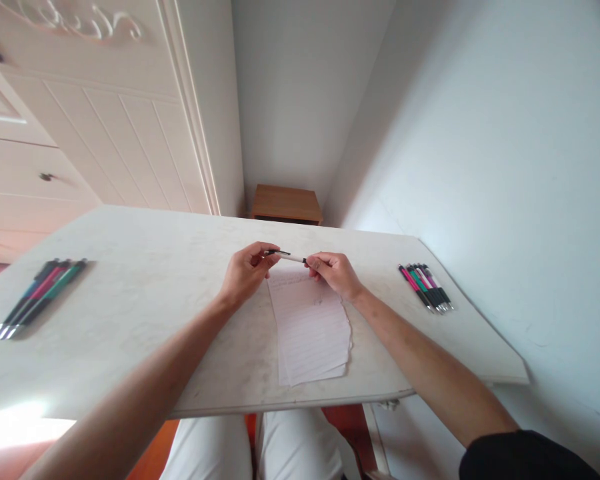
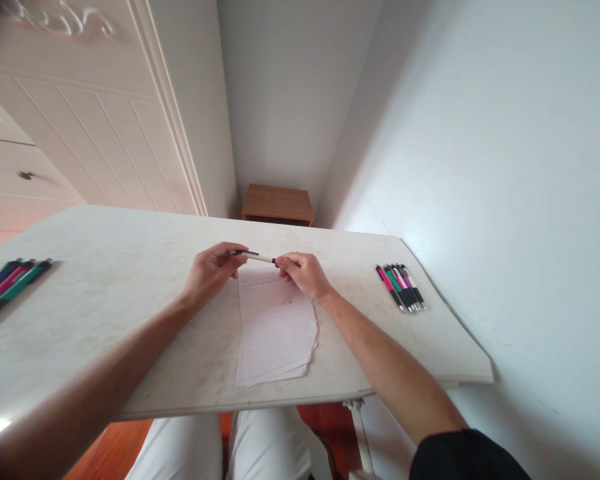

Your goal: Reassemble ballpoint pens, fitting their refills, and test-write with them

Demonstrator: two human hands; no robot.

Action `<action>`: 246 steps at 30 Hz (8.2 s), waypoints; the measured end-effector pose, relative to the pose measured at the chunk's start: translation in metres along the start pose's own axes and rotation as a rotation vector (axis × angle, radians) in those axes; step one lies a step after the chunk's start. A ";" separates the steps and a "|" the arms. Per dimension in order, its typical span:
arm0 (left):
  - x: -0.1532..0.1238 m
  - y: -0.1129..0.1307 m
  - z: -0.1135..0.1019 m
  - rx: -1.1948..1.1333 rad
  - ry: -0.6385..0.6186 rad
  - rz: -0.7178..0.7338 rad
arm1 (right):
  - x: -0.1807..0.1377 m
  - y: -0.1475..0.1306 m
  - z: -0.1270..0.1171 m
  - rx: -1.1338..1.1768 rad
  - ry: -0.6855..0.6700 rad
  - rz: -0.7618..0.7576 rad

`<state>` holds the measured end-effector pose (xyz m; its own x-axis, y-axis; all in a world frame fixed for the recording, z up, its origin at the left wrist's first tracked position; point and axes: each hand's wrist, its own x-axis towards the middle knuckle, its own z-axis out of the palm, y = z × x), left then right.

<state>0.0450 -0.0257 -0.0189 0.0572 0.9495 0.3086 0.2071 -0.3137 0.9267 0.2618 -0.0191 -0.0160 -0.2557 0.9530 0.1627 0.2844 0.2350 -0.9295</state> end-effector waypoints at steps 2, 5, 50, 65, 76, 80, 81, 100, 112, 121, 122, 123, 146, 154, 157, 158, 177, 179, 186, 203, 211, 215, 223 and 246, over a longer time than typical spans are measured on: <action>0.000 0.001 -0.001 0.026 0.007 -0.002 | -0.001 -0.001 0.001 -0.004 0.006 -0.011; -0.001 0.003 -0.001 0.077 0.012 0.002 | -0.002 -0.002 0.003 -0.007 0.009 -0.026; 0.003 -0.004 -0.006 -0.008 0.050 -0.015 | 0.003 0.006 0.003 0.106 0.041 0.016; -0.001 0.000 -0.007 0.102 0.037 -0.088 | 0.001 0.006 0.004 0.081 0.003 -0.042; 0.001 -0.002 -0.004 0.063 -0.007 -0.069 | 0.002 0.003 0.001 0.087 0.038 -0.019; -0.002 0.000 -0.006 0.100 -0.007 -0.085 | 0.001 0.003 0.002 0.082 0.009 -0.029; -0.003 0.000 -0.006 0.090 -0.007 -0.100 | 0.001 0.004 0.002 0.083 0.002 -0.026; -0.002 0.003 -0.004 0.149 0.019 -0.067 | 0.000 0.001 0.002 0.072 0.002 -0.057; -0.003 -0.002 -0.004 0.039 0.030 -0.044 | 0.001 0.003 0.005 0.145 0.000 -0.053; -0.002 -0.003 -0.002 0.167 -0.034 -0.012 | -0.001 -0.002 0.004 0.104 0.035 -0.071; -0.002 -0.002 -0.003 0.191 -0.031 -0.022 | -0.001 -0.002 0.004 0.102 0.033 -0.072; -0.002 -0.001 -0.003 0.213 -0.028 -0.034 | -0.002 -0.002 0.004 0.101 0.028 -0.072; -0.004 0.002 -0.004 0.158 0.015 -0.016 | -0.001 -0.004 0.003 0.116 0.080 -0.059; -0.003 0.000 -0.005 0.209 0.023 -0.091 | -0.002 -0.005 0.003 0.130 0.051 -0.059; -0.002 -0.001 -0.005 0.154 0.044 -0.101 | -0.002 -0.006 0.003 0.130 0.055 -0.052; -0.002 0.000 -0.005 0.134 0.054 -0.104 | -0.002 -0.005 0.003 0.128 0.056 -0.053; 0.003 -0.003 -0.010 -0.051 0.106 -0.038 | 0.012 0.002 -0.033 0.171 0.010 0.021; 0.004 -0.004 -0.012 -0.041 0.105 -0.038 | 0.013 0.004 -0.037 0.165 0.013 0.025; 0.008 -0.012 -0.021 0.102 -0.056 -0.055 | 0.013 0.002 -0.050 0.130 0.071 0.027; 0.007 -0.010 -0.031 0.511 -0.074 0.231 | 0.014 0.004 -0.047 0.087 0.061 0.041; 0.008 -0.014 -0.033 0.551 -0.081 0.199 | 0.015 0.011 -0.049 0.048 0.045 0.033; 0.010 -0.017 -0.039 0.587 -0.122 0.165 | 0.016 0.016 -0.050 -0.016 0.004 0.035; 0.011 -0.020 -0.045 0.664 -0.169 0.167 | 0.016 0.019 -0.049 -0.076 -0.007 0.021; -0.002 -0.012 -0.016 0.601 -0.124 0.496 | 0.011 0.010 -0.028 -0.016 -0.106 -0.072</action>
<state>0.0270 -0.0240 -0.0269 0.3821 0.7053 0.5971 0.6192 -0.6750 0.4012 0.2883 -0.0011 -0.0144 -0.3721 0.9080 0.1924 0.2765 0.3063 -0.9109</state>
